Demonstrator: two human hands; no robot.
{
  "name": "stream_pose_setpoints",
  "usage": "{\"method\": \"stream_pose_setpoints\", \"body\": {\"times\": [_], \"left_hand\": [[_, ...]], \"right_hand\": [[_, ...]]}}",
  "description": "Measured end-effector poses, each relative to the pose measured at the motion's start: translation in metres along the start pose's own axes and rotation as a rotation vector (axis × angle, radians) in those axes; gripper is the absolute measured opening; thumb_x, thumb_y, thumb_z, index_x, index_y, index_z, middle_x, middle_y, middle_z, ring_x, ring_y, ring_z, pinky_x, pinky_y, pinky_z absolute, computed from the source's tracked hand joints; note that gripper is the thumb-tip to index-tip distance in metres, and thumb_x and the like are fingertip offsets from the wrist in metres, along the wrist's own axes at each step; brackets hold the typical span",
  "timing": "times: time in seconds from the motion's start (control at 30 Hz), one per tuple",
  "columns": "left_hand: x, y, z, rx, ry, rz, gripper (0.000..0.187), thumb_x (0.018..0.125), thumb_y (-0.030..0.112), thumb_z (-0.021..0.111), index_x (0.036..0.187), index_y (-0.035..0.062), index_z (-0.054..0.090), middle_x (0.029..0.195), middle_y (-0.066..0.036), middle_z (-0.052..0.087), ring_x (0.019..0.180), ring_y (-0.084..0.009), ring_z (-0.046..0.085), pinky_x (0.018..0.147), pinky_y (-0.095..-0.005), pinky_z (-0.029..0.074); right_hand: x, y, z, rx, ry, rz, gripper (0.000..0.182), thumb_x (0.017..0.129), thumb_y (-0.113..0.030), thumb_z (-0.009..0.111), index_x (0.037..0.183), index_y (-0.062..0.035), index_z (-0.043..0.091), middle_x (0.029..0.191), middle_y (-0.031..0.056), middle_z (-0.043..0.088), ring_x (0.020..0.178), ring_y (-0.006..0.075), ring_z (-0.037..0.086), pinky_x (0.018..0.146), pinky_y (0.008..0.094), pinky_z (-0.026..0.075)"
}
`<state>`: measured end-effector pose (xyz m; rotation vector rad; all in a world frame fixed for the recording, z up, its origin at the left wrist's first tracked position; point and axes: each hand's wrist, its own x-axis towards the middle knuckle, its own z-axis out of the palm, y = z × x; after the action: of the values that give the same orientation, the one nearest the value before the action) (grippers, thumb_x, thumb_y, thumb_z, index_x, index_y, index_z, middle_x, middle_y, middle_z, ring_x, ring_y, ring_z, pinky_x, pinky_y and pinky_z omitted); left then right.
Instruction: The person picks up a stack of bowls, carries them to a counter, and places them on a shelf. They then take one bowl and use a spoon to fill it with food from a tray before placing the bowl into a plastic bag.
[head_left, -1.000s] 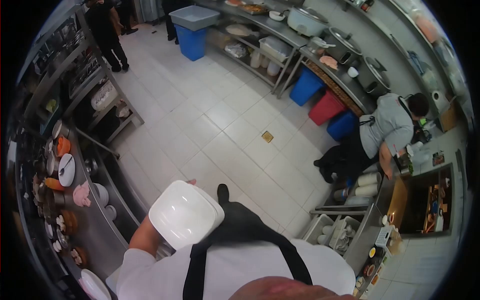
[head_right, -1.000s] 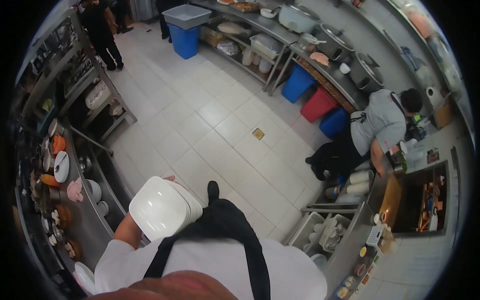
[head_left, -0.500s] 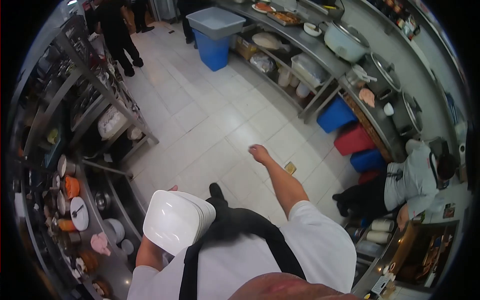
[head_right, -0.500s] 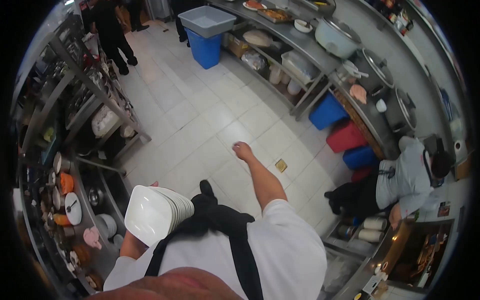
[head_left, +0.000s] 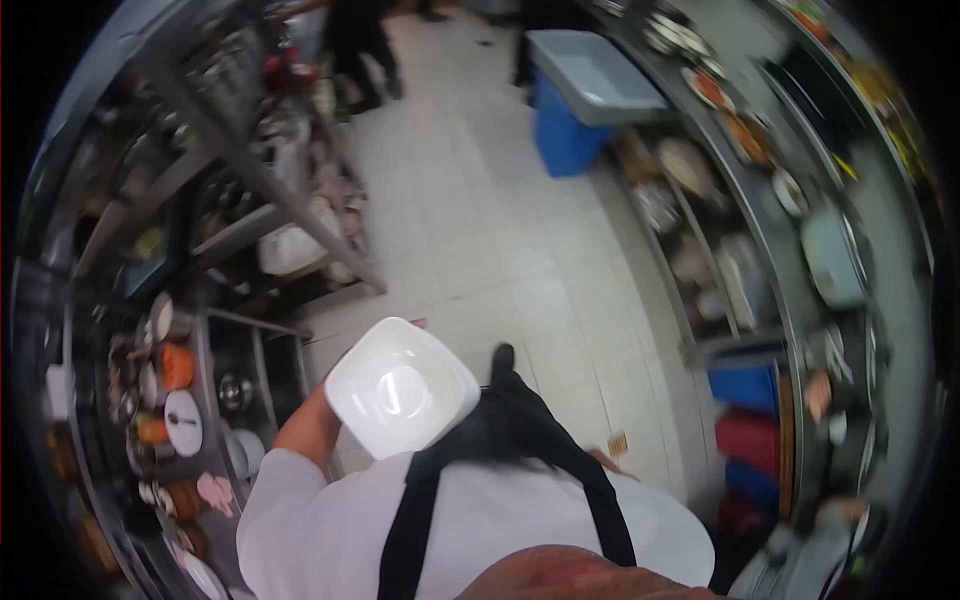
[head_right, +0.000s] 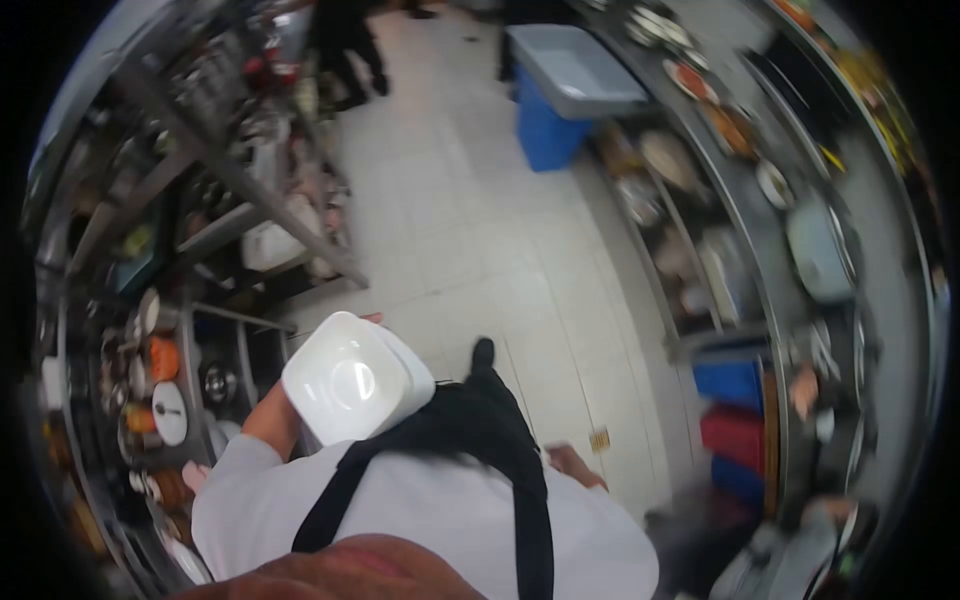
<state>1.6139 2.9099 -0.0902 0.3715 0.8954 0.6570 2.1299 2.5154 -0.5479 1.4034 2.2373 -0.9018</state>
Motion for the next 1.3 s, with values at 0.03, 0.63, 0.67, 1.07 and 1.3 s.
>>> {"method": "stream_pose_setpoints", "body": {"times": [0.03, 0.63, 0.67, 1.07, 1.3], "left_hand": [[0.017, 0.012, 0.009, -0.007, 0.004, 0.023, 0.038, 0.100, 0.032, 0.045, 0.110, -0.0001, 0.064, 0.098, -0.013, 0.070, 0.082, -0.0245, 0.069, 0.076, -0.0381, 0.057], [0.263, 0.263, -0.001, -0.213, 0.166, 0.182, 0.037, 0.100, 0.031, 0.046, 0.111, 0.0005, 0.063, 0.099, -0.012, 0.070, 0.083, -0.0238, 0.069, 0.076, -0.0376, 0.057], [0.280, 0.284, 0.000, -0.211, 0.159, 0.184, 0.037, 0.100, 0.031, 0.046, 0.112, 0.0005, 0.063, 0.099, -0.012, 0.070, 0.083, -0.0237, 0.068, 0.076, -0.0375, 0.057], [0.432, 0.485, -0.031, -0.276, 0.290, 0.317, 0.036, 0.100, 0.030, 0.046, 0.112, 0.0009, 0.063, 0.099, -0.011, 0.070, 0.083, -0.0232, 0.068, 0.077, -0.0372, 0.057], [0.489, 0.565, -0.068, -0.458, 0.477, 0.482, 0.036, 0.100, 0.030, 0.046, 0.113, 0.0011, 0.063, 0.099, -0.011, 0.069, 0.083, -0.0229, 0.068, 0.077, -0.0370, 0.056]], "right_hand": [[0.009, 0.022, -0.041, 0.086, 0.192, -0.063, 0.031, 0.089, -0.033, 0.059, 0.102, -0.0056, 0.063, 0.095, 0.0170, 0.067, 0.073, 0.0295, 0.066, 0.066, 0.0461, 0.053], [0.408, 0.034, -0.852, 1.090, 0.141, -0.032, 0.042, 0.093, -0.031, 0.060, 0.128, -0.0101, 0.058, 0.109, 0.0073, 0.065, 0.093, 0.0186, 0.063, 0.079, 0.0331, 0.051], [0.411, 0.019, -0.877, 1.111, 0.040, -0.158, 0.047, 0.094, -0.033, 0.059, 0.136, -0.0111, 0.052, 0.117, 0.0092, 0.063, 0.101, 0.0204, 0.062, 0.085, 0.0344, 0.050], [0.566, -0.018, -1.132, 0.782, -0.268, -0.797, 0.088, 0.093, -0.034, 0.061, 0.154, -0.0082, 0.003, 0.158, 0.0204, 0.016, 0.145, 0.0292, 0.021, 0.114, 0.0388, 0.028], [0.706, -0.033, -1.234, 0.795, -0.256, -0.905, 0.082, 0.097, -0.031, 0.051, 0.153, -0.0040, -0.002, 0.160, 0.0170, 0.006, 0.148, 0.0276, 0.009, 0.119, 0.0390, 0.011]]}}
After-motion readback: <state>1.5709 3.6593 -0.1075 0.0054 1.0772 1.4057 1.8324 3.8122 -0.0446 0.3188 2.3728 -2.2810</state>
